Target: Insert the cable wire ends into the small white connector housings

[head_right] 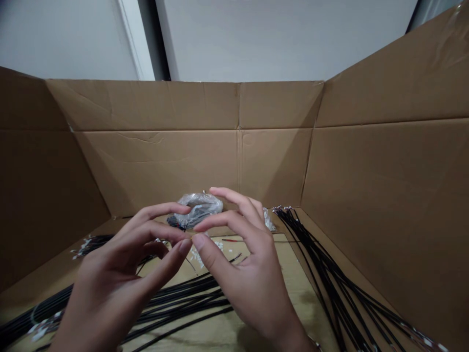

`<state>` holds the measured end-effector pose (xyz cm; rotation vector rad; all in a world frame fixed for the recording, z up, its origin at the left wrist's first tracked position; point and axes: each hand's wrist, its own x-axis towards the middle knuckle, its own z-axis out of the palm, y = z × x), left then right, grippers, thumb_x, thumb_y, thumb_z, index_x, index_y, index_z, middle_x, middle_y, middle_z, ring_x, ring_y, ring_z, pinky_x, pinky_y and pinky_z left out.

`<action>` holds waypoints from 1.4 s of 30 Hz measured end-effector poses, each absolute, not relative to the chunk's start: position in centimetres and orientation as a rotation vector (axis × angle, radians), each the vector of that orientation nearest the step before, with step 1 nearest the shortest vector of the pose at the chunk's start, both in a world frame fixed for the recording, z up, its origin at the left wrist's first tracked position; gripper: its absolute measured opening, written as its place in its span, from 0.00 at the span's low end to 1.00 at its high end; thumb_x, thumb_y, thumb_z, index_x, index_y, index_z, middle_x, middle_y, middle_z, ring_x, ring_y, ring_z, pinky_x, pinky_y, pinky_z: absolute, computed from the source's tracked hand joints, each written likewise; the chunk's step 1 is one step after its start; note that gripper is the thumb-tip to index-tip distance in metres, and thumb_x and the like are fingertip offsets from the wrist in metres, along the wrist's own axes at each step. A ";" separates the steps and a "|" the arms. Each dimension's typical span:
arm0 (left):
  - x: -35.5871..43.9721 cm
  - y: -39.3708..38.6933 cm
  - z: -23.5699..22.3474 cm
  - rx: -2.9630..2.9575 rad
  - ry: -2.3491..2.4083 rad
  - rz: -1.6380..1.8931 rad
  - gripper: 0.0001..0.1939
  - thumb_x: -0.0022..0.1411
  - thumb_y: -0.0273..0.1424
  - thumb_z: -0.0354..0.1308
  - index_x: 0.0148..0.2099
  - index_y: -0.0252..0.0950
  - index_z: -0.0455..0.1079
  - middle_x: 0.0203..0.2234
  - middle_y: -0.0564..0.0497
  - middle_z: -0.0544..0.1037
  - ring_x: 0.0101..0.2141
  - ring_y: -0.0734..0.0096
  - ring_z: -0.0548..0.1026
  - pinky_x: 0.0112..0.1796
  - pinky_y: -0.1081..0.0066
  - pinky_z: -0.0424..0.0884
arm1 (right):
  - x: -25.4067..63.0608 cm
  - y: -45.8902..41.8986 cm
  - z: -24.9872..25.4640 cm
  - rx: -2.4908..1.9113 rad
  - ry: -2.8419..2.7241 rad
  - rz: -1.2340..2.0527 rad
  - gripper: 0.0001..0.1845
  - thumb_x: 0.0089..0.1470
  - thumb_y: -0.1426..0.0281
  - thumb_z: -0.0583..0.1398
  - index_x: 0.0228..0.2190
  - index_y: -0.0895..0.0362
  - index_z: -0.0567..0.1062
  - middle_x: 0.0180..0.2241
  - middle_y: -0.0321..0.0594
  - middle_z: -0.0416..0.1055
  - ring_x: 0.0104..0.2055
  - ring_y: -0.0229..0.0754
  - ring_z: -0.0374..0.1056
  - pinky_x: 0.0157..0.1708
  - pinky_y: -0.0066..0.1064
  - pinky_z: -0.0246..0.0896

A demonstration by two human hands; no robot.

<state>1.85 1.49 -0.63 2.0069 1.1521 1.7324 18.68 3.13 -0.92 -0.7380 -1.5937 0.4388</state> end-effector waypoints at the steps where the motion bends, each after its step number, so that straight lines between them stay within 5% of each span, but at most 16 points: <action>1: 1.8 1.5 -0.6 2.022 1.148 1.733 0.07 0.66 0.31 0.65 0.33 0.45 0.79 0.46 0.52 0.82 0.40 0.71 0.83 0.26 0.81 0.72 | 18.6 3.1 -0.9 -0.749 -1.587 0.422 0.04 0.60 0.66 0.68 0.32 0.46 0.81 0.59 0.34 0.76 0.65 0.50 0.66 0.63 0.47 0.56; 8: 2.0 1.7 -0.9 2.082 1.180 1.803 0.07 0.66 0.29 0.66 0.35 0.47 0.80 0.49 0.57 0.80 0.35 0.78 0.80 0.29 0.80 0.73 | 18.1 3.0 -0.8 -0.803 -1.518 0.478 0.06 0.60 0.65 0.67 0.29 0.48 0.79 0.59 0.35 0.77 0.65 0.53 0.67 0.65 0.52 0.54; 12: 2.3 1.6 -1.1 2.137 1.275 1.902 0.08 0.68 0.27 0.65 0.39 0.49 0.80 0.51 0.57 0.79 0.46 0.72 0.80 0.38 0.75 0.76 | 18.2 3.3 -1.1 -0.781 -1.427 0.764 0.08 0.59 0.60 0.69 0.30 0.48 0.81 0.65 0.33 0.72 0.70 0.53 0.62 0.71 0.55 0.46; 21: 2.4 2.3 -1.5 2.507 1.167 2.014 0.13 0.67 0.19 0.62 0.45 0.45 0.76 0.57 0.51 0.75 0.33 0.76 0.80 0.36 0.70 0.79 | 18.0 4.3 -0.6 -0.531 -1.196 1.359 0.07 0.52 0.62 0.74 0.33 0.50 0.86 0.56 0.42 0.82 0.67 0.54 0.68 0.72 0.53 0.50; 27: 2.3 2.4 -1.6 2.570 1.184 2.010 0.14 0.68 0.19 0.61 0.48 0.44 0.74 0.58 0.51 0.76 0.34 0.77 0.80 0.38 0.73 0.79 | 18.0 4.2 -0.9 -0.545 -1.177 1.274 0.06 0.54 0.63 0.72 0.28 0.49 0.83 0.57 0.38 0.81 0.66 0.52 0.70 0.70 0.50 0.55; 33: 2.5 2.7 -1.4 2.516 1.206 1.970 0.11 0.70 0.20 0.59 0.46 0.43 0.73 0.58 0.53 0.76 0.33 0.80 0.79 0.39 0.75 0.78 | 18.2 4.6 -1.0 -0.596 -1.267 1.118 0.04 0.57 0.61 0.71 0.33 0.47 0.84 0.60 0.35 0.77 0.58 0.46 0.75 0.60 0.40 0.68; 42: 2.4 2.5 -1.6 2.441 1.148 1.936 0.11 0.71 0.22 0.60 0.46 0.46 0.73 0.59 0.57 0.75 0.40 0.77 0.82 0.44 0.74 0.78 | 18.1 4.9 -0.9 -0.551 -1.272 1.184 0.07 0.54 0.63 0.72 0.28 0.50 0.82 0.59 0.39 0.79 0.61 0.50 0.74 0.61 0.46 0.68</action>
